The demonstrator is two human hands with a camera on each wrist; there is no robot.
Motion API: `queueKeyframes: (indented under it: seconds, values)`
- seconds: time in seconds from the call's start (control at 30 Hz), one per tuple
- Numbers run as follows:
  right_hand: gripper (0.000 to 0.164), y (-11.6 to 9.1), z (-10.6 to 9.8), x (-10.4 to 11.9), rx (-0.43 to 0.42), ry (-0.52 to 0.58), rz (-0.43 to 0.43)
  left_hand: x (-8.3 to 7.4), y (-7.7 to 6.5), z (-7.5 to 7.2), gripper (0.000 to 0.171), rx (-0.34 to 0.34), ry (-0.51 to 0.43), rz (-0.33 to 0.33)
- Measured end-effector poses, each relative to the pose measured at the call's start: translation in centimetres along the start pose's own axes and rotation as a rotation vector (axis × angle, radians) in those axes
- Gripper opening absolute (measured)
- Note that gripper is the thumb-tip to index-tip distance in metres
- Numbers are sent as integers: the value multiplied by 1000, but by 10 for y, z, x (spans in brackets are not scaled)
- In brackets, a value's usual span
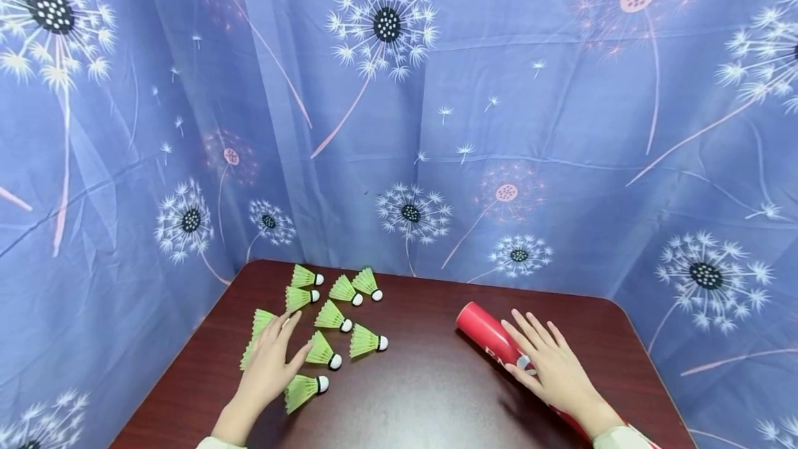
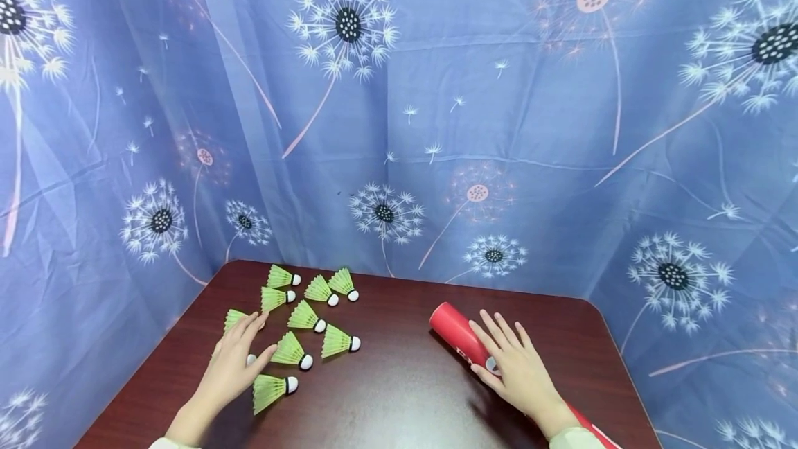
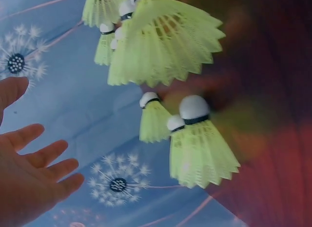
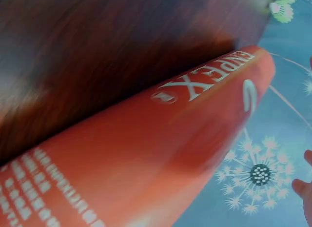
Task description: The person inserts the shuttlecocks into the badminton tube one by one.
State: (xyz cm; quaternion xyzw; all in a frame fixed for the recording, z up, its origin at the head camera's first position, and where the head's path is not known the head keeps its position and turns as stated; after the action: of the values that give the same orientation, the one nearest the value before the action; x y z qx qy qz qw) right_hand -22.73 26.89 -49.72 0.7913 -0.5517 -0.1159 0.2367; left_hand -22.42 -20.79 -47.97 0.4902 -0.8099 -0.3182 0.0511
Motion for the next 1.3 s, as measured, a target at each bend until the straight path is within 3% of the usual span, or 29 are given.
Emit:
queueKeyframes:
  seconds: [0.17,0.43,0.8,1.07,1.3]
  values:
    - [72,-3,6,-6,8,5,-30,9,-16,-2,59,-32,-16,6]
    - [73,-7,18,-15,8,31,-43,23,-35,7,57,106,-108,-137]
    - [73,-15,35,-15,10,66,-88,28,-62,17,43,133,-157,-244]
    - [74,-16,43,-16,29,52,-94,32,-73,26,24,248,-245,-403]
    - [74,-22,46,-16,40,58,-83,31,-74,30,19,267,-324,-456]
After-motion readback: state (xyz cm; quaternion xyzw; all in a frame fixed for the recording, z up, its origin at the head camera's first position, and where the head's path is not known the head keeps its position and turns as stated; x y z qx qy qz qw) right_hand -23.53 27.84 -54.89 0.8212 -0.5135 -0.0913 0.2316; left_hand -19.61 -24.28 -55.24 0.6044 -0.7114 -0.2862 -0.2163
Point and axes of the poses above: each hand's wrist, its own y-axis towards the middle knuckle, its own z-axis out of the palm, x = y × z, the point moved 4 cm from there along y, towards the middle knuckle, and after that the axes turned 14 degrees about z, right-handed, at the moved point
